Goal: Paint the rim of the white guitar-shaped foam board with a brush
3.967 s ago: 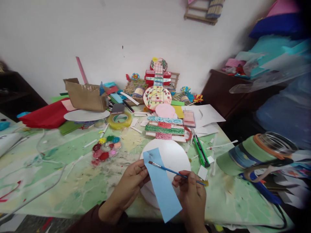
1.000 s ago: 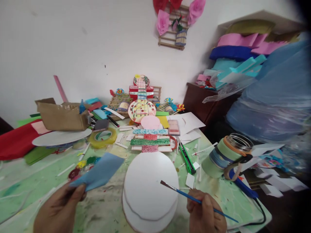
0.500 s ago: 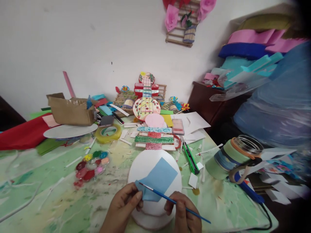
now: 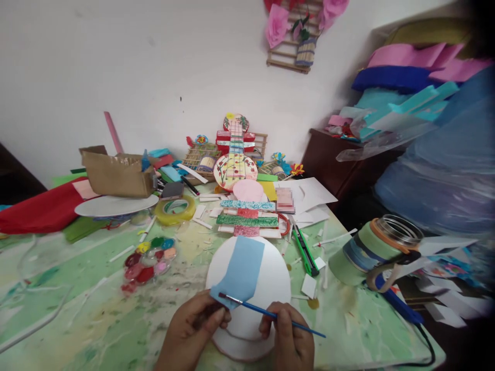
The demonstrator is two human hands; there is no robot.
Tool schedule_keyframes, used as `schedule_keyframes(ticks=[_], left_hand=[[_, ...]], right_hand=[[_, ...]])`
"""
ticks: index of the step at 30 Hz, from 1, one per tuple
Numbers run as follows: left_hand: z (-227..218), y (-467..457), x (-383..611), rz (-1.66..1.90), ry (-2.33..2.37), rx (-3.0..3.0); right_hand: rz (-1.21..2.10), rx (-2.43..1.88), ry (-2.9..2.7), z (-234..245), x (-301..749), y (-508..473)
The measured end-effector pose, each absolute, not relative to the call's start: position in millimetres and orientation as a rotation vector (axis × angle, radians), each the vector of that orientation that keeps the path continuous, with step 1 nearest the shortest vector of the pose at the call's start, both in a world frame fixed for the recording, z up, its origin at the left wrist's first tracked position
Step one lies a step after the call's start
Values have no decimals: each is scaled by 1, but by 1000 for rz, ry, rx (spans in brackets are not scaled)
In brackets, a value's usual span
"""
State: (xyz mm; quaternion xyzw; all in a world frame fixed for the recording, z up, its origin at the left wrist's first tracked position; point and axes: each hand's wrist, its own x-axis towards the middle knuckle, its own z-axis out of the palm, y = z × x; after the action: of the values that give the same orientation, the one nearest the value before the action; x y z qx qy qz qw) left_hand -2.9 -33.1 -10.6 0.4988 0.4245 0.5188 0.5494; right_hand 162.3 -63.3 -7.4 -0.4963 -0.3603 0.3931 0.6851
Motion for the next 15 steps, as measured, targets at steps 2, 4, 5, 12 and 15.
schedule_keyframes(ticks=[2,4,5,12,15], left_hand=[[-6,-32,-5,1249,1032,1353],[2,-30,-6,1264,1028,1594],[7,-29,-7,1282,1022,1719],[23,-26,-7,1510,1106,2028],[21,-25,-6,1492,1144,1948]], right_hand=[[970,-1093,-690,-13,163,-61],[1083,-1059,-591,-21,165,-59],[1141,-1034,-557,-25,166,-57],[1395,-890,-468,-31,165,-52],[1418,-915,-444,-24,160,-51]])
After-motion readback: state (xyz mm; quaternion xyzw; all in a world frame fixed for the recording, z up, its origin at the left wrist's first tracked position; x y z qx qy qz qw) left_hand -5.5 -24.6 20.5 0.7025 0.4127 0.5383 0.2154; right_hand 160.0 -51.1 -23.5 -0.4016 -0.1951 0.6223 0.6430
